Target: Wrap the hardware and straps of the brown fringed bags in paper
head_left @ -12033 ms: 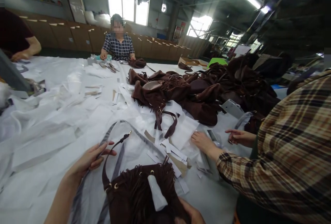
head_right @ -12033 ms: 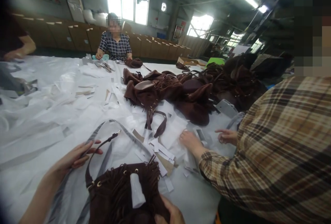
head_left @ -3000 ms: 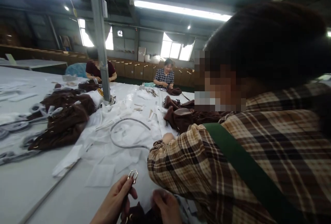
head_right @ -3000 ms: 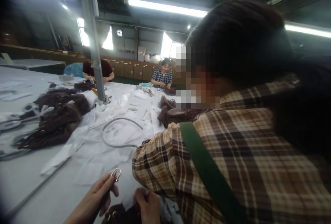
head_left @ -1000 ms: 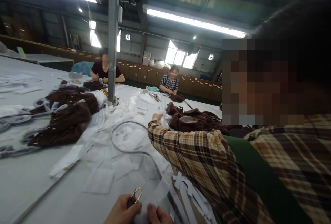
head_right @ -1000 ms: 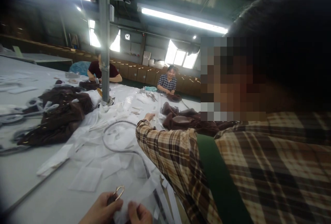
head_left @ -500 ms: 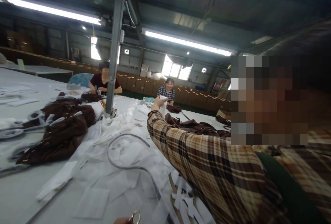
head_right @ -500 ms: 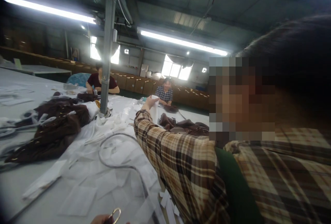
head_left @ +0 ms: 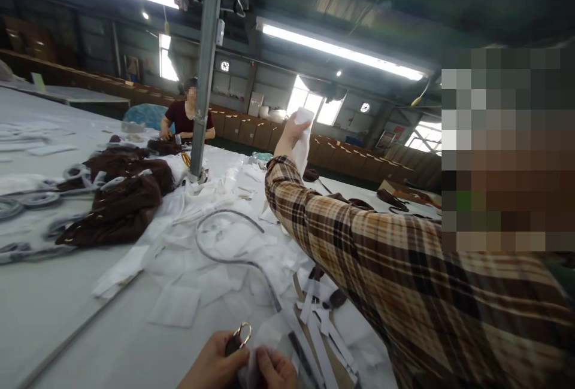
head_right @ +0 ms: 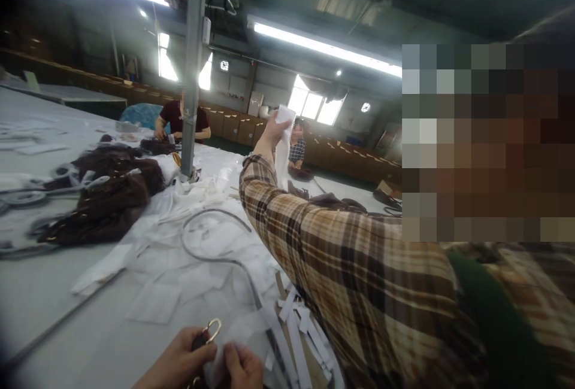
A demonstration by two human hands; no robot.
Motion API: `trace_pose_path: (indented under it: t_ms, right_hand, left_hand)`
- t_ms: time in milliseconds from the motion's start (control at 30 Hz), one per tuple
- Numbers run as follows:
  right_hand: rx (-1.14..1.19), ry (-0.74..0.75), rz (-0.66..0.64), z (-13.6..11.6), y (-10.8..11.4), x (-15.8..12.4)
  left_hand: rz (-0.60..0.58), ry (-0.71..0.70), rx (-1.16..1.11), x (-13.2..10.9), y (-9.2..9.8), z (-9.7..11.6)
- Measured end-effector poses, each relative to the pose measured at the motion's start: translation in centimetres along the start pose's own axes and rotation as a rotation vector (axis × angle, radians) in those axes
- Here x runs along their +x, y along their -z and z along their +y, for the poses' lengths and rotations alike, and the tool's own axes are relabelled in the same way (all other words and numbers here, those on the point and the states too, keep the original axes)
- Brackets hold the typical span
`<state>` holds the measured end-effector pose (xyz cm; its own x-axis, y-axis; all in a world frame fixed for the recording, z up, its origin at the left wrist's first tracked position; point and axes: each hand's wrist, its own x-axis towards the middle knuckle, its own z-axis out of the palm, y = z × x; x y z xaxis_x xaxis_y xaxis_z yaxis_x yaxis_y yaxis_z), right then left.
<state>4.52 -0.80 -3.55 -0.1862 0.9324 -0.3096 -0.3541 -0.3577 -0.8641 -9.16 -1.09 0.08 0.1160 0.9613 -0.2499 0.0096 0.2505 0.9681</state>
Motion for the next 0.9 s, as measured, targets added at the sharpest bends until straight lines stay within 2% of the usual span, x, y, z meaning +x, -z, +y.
trace_pose_path:
  t_ms: [100, 233, 400, 700, 800, 900]
  right_hand:
    - [0.06, -0.028, -0.026, 0.4, -0.1, 0.0]
    - [0.023, -0.035, -0.009, 0.3, -0.1, 0.0]
    - [-0.033, -0.042, 0.015, 0.1, -0.4, -0.3]
    - [-0.061, 0.018, 0.002, 0.5, -0.3, -0.6]
    - [-0.016, -0.01, 0.001, 0.2, -0.2, -1.0]
    - [0.049, -0.101, -0.003, -0.4, -0.3, -2.0]
  left_hand:
    - [0.024, 0.035, -0.042, -0.4, 0.1, 0.2]
    - [0.043, 0.085, -0.084, -0.6, 0.4, 0.1]
    - [0.065, 0.025, -0.108, -0.4, 0.7, -0.2]
    - [-0.06, 0.019, -0.068, -0.7, 1.4, -0.3]
    - [0.0, 0.004, -0.02, -0.8, 0.9, -0.5]
    - [0.054, -0.032, 0.017, -1.0, -0.1, -0.8]
